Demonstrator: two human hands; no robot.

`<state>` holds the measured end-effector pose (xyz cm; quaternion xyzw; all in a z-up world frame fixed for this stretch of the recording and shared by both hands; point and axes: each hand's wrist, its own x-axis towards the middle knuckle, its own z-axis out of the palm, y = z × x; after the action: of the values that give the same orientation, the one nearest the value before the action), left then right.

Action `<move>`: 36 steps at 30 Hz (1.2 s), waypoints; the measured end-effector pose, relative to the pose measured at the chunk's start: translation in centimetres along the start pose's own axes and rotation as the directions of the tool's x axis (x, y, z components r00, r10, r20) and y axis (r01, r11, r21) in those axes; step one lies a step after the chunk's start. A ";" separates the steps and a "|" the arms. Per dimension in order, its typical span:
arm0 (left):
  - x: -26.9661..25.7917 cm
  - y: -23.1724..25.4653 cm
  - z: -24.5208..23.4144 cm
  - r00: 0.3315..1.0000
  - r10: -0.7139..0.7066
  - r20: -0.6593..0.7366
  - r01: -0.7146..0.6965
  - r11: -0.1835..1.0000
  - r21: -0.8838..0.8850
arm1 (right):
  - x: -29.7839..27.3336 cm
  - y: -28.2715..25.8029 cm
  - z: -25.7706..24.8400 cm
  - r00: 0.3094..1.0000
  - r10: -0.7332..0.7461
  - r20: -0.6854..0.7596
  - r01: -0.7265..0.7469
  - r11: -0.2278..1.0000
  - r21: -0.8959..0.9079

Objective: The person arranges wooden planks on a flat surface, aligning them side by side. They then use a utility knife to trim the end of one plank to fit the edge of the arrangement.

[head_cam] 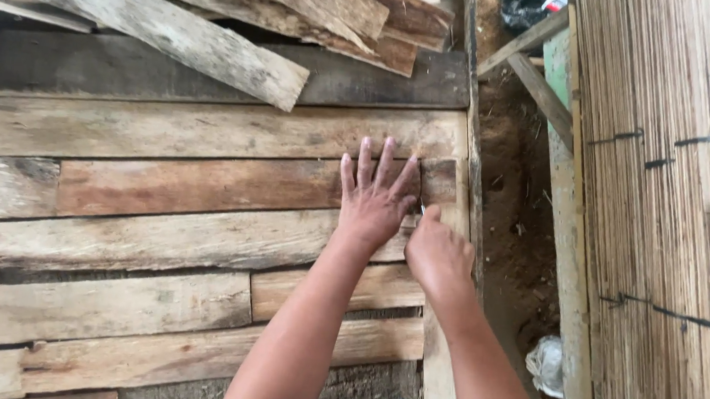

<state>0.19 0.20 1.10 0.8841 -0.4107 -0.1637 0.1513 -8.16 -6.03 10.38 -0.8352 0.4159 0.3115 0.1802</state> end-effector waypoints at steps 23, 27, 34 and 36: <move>0.1 0.1 -0.3 0.998 -0.018 0.057 0.018 1.000 0.005 | -1.2 -0.2 -2.5 0.948 0.109 -0.300 0.017 0.921 0.389; -0.1 0.1 -1.1 0.999 -0.009 0.045 0.011 0.999 -0.050 | 1.2 -0.7 -0.6 0.923 0.110 -0.368 0.051 0.915 0.401; -0.2 0.4 -2.4 0.990 -0.047 0.136 0.049 0.999 -0.009 | 3.8 6.6 -2.0 0.846 0.279 -0.455 0.047 0.810 0.585; -0.3 0.3 -2.4 0.992 -0.027 0.125 0.027 1.000 -0.005 | 4.1 8.0 -2.0 0.865 0.266 -0.425 -0.021 0.866 0.500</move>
<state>0.73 0.57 3.42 0.8771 -0.4068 -0.2219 0.1260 -11.98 -14.19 8.76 -0.7804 0.5742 -0.0056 0.2475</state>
